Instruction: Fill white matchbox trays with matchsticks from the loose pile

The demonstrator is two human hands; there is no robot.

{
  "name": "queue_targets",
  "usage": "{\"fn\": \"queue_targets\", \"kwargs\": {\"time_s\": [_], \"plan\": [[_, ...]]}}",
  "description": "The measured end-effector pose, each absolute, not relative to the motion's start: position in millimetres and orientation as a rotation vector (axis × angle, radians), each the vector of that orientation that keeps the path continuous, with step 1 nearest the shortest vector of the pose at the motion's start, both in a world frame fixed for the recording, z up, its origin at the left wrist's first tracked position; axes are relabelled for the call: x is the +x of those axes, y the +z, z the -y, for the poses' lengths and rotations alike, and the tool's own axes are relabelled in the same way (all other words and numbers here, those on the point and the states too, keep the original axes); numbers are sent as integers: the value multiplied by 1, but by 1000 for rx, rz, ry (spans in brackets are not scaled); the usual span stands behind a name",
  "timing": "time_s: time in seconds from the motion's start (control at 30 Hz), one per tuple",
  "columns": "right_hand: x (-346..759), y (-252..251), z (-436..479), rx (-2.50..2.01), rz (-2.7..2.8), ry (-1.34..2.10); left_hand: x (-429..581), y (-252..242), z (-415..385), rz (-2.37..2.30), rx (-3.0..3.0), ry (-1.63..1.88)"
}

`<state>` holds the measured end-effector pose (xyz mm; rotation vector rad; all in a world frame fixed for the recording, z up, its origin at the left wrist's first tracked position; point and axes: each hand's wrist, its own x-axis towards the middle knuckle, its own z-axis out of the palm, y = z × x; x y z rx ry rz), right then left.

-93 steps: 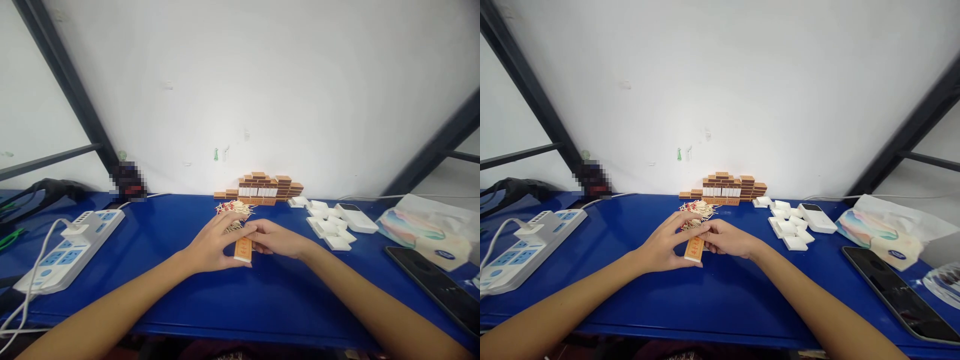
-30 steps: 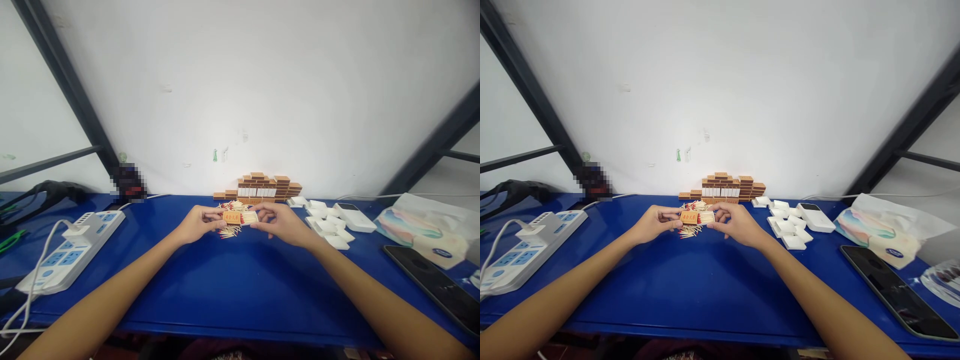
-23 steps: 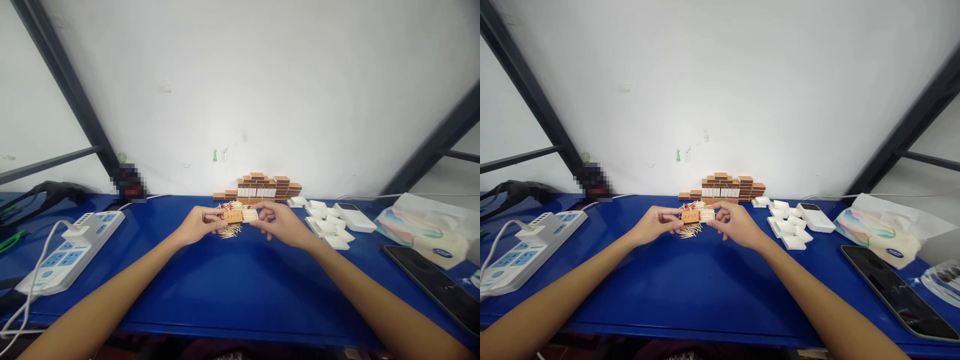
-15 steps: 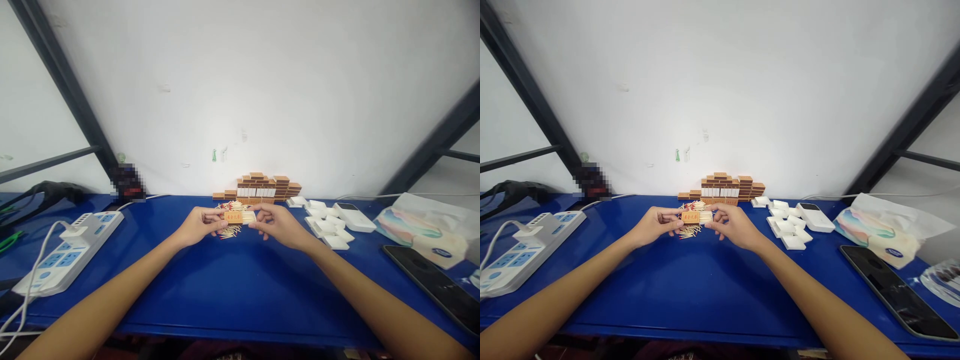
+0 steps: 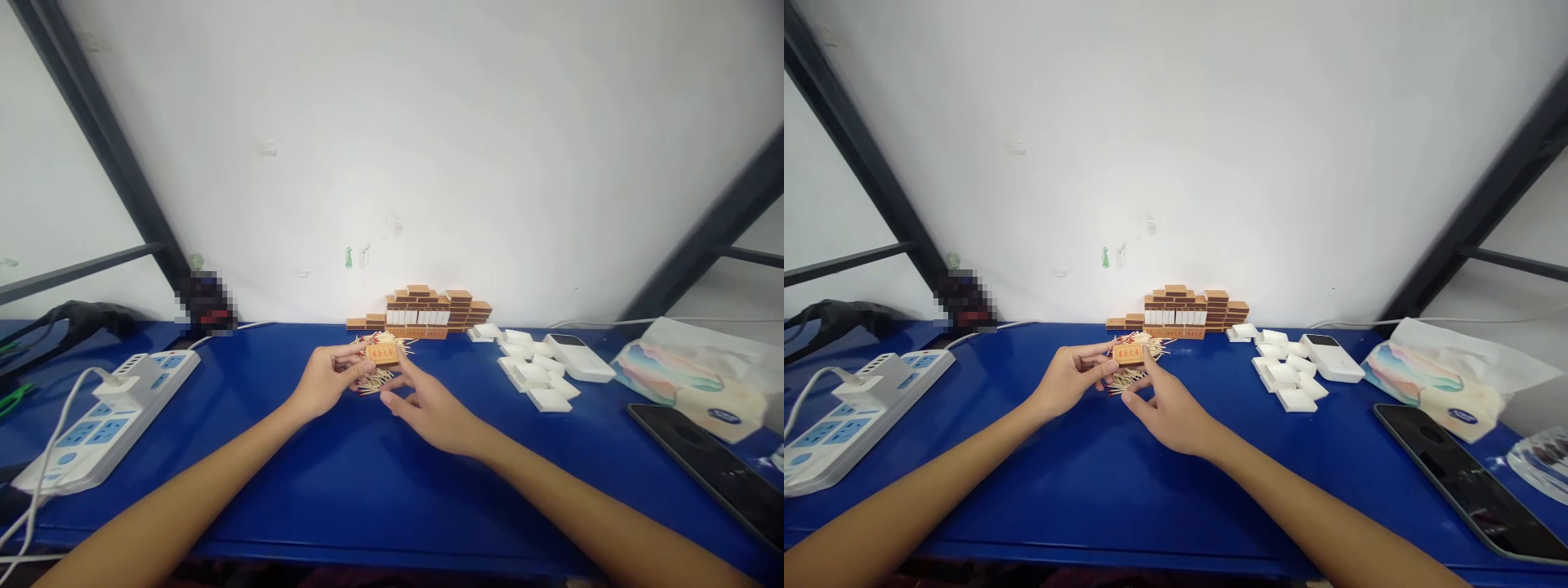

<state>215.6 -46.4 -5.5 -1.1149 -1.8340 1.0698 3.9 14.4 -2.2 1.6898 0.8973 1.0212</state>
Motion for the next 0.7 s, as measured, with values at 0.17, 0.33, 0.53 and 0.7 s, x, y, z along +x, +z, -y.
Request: {"fn": "queue_targets", "kwargs": {"time_s": [0.17,0.33,0.53,0.7], "plan": [[228,-7,34,-1146,1857,920,-8,-6,-45,-957,1762,1020],[244,-7,18,-1227,1843,761,-32,-7,-111,-1242,1760,1040],[251,1,16,-1276,1940,580,-33,-13,-154,-1290,1858,933],[251,10,19,-1297,2029,548,-20,-17,-158,-1384,2041,905]]}}
